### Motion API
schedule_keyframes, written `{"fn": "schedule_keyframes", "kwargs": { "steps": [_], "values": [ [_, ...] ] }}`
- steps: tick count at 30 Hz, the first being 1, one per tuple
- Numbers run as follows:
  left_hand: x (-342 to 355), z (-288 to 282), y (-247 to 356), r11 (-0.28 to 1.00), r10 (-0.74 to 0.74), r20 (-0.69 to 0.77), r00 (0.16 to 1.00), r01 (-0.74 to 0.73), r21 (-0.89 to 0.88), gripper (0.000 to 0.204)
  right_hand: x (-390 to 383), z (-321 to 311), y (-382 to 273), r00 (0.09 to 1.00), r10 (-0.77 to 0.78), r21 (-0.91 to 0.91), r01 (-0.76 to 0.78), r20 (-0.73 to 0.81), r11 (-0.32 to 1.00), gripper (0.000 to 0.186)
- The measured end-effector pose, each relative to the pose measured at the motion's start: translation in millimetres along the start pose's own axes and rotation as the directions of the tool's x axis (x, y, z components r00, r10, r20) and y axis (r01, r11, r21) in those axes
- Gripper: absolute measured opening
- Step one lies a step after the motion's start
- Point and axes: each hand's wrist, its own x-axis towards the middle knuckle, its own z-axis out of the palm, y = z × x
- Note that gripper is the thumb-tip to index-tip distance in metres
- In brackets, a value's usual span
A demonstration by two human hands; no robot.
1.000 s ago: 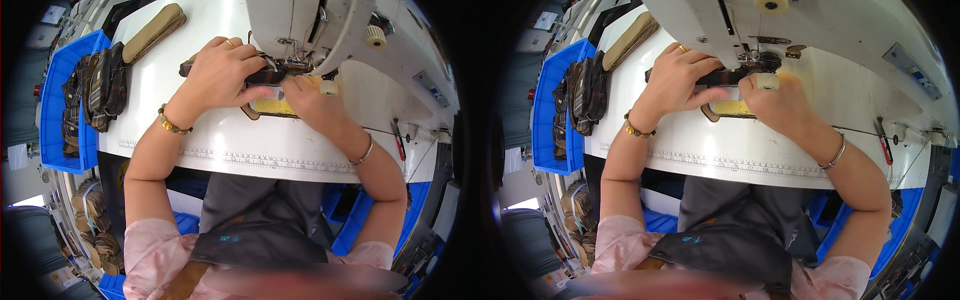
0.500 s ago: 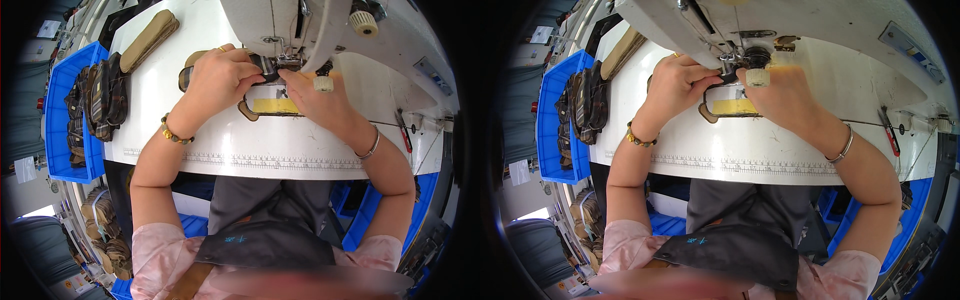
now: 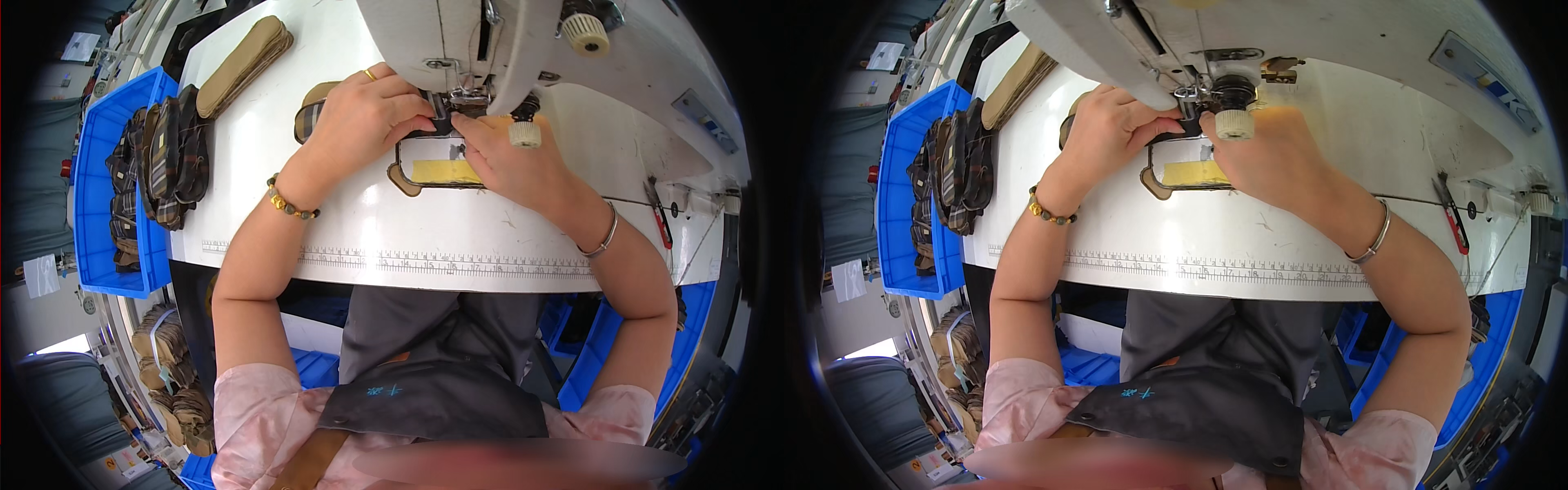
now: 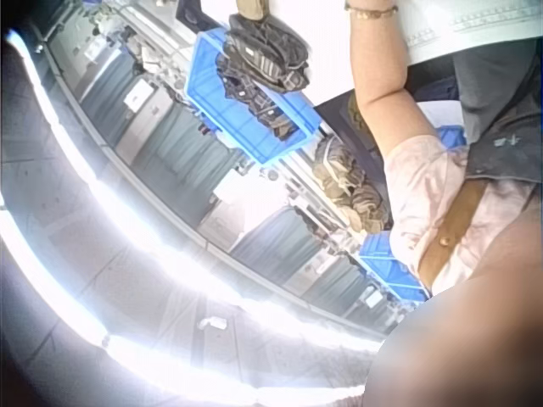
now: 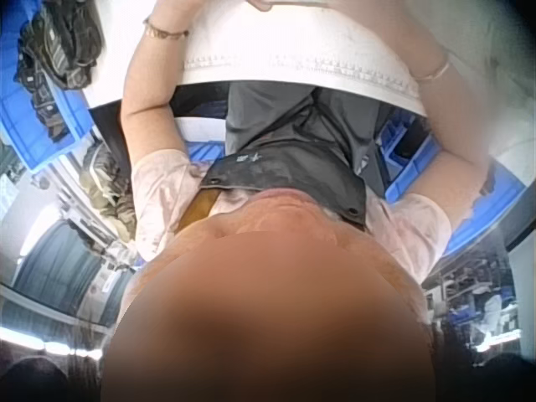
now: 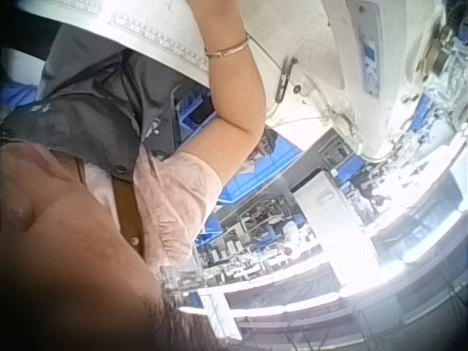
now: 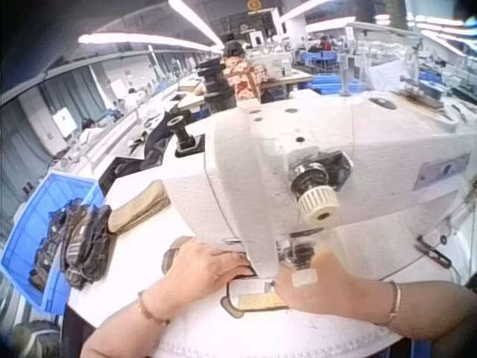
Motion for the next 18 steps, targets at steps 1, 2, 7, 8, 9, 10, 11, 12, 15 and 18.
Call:
{"fn": "schedule_keyframes", "kwargs": {
  "steps": [1, 2, 7, 8, 9, 10, 11, 12, 15, 18],
  "values": [
    [0.0, 0.8, -0.4, 1.000, 0.000, -0.003, 1.000, 0.000, -0.030, 0.018, 0.7, 1.5, 0.1, 0.996, -0.025, 0.028, 0.028, -0.083, 0.999, 0.019],
    [-0.2, 1.4, 0.4, 1.000, 0.001, -0.002, 1.000, -0.001, -0.031, 0.018, 0.7, 1.7, 0.4, 0.996, -0.024, 0.028, 0.026, -0.084, 0.999, 0.019],
    [-2.6, 8.4, -3.8, 0.996, -0.038, 0.055, 0.998, 0.042, -0.074, 0.020, -0.6, 2.6, 1.7, 0.998, -0.024, -0.007, 0.023, -0.052, 1.000, 0.017],
    [-2.6, 8.9, -5.2, 0.997, -0.038, 0.056, 0.998, 0.042, -0.072, 0.020, -1.4, 1.5, 0.7, 0.998, -0.024, -0.005, 0.024, -0.054, 1.000, 0.017],
    [-2.3, 9.1, -6.1, 0.996, -0.037, 0.049, 0.998, 0.041, -0.084, 0.021, -2.7, -1.1, -1.5, 0.999, -0.027, -0.034, 0.026, -0.027, 0.999, 0.020],
    [-1.6, 9.9, -6.4, 0.994, -0.035, 0.041, 0.999, 0.038, -0.099, 0.021, -4.5, -3.1, -2.4, 1.000, -0.027, -0.065, 0.027, 0.001, 0.998, 0.023],
    [-1.3, 9.7, -6.8, 0.994, -0.034, 0.041, 0.999, 0.038, -0.099, 0.021, -5.6, -2.4, -2.6, 1.000, -0.026, -0.065, 0.026, 0.001, 0.998, 0.023],
    [-0.8, 9.1, -7.2, 0.987, -0.080, 0.074, 0.994, 0.089, -0.133, 0.021, -6.9, -0.7, -2.8, 1.000, -0.026, -0.058, 0.027, 0.010, 0.998, 0.028],
    [2.9, 7.3, -8.9, 0.970, -0.115, 0.102, 0.988, 0.134, -0.201, 0.022, -9.8, 2.1, -2.8, 0.998, -0.046, -0.096, 0.050, 0.044, 0.994, 0.037],
    [2.9, 8.1, -8.5, 0.957, -0.133, 0.100, 0.986, 0.154, -0.245, 0.025, -10.8, 2.1, -3.3, 0.995, -0.067, -0.134, 0.076, 0.071, 0.988, 0.040]
  ]
}}
